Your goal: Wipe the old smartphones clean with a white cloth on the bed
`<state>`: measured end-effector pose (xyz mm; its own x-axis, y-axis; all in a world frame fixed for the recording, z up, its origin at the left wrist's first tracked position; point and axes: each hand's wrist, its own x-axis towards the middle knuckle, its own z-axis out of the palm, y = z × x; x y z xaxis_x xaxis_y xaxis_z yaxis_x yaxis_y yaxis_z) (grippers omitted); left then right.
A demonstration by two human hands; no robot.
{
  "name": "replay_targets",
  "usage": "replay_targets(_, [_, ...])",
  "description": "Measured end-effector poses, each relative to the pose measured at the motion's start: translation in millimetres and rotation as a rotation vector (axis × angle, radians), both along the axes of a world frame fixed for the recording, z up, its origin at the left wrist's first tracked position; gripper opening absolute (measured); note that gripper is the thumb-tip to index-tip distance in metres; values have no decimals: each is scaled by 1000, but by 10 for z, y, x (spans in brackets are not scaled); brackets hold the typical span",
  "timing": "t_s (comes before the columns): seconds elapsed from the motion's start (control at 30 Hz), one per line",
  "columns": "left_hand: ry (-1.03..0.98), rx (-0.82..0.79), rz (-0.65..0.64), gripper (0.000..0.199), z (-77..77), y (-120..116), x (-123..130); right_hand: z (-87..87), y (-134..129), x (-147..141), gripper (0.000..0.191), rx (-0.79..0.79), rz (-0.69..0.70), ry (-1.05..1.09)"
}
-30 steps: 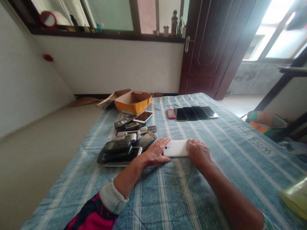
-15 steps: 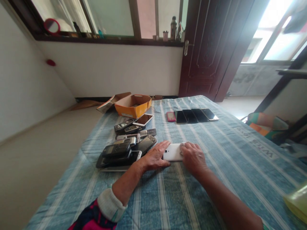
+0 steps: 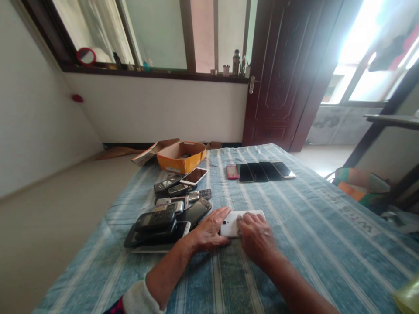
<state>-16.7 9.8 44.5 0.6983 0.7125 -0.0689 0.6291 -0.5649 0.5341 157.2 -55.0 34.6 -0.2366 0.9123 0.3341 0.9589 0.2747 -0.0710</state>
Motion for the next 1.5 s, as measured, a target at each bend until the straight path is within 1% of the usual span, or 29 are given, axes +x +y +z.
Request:
replay_targets(0.1, [-8,-4,11,89,14,-16,-4,55,54,200,18,-48,-202,-24])
replay_targets(0.17, [-15,-2,11,89,21,-27,-7,77,39,237,20,-71,-265,-62])
replay_targets(0.2, [-13,0,13,89,24,-31,-8,80,18,217,21,-73,-267,-87])
replay_targets(0.27, [-1,3,19,90,24,-33,-9,66,-41,115,21,-51,-220,-123])
replay_targets(0.43, [-1,23,3,86,-3,-15,-15,-36,-172,-199,12,96,26,-123])
replay_targets(0.57, [5,33,-6,82,-28,3,-19,-89,-167,-229,8,141,116,-57])
replay_targets(0.73, [-5,32,-4,83,6,3,-18,-95,-126,-162,8,146,121,12])
replay_targets(0.83, [22,27,2,83,25,-2,-17,-104,-108,-153,8,151,135,30])
replay_targets(0.93, [34,30,4,81,12,2,-21,-137,-76,-173,9,168,181,53])
replay_targets(1.07, [4,51,-5,74,-26,21,-33,-164,-25,-221,11,184,235,71])
replay_targets(1.13, [5,51,-9,74,-29,26,-37,-132,-14,-217,12,169,243,66])
replay_targets(1.23, [19,27,-4,80,-7,25,-33,-24,-21,-129,14,93,239,30])
replay_targets(1.37, [15,1,0,87,23,18,-21,116,-40,77,17,-39,150,-5])
replay_targets(1.43, [10,-1,-3,88,22,17,-20,142,-43,145,18,-83,114,10])
replay_targets(1.5, [8,0,1,89,14,18,-22,138,-41,163,18,-98,121,31])
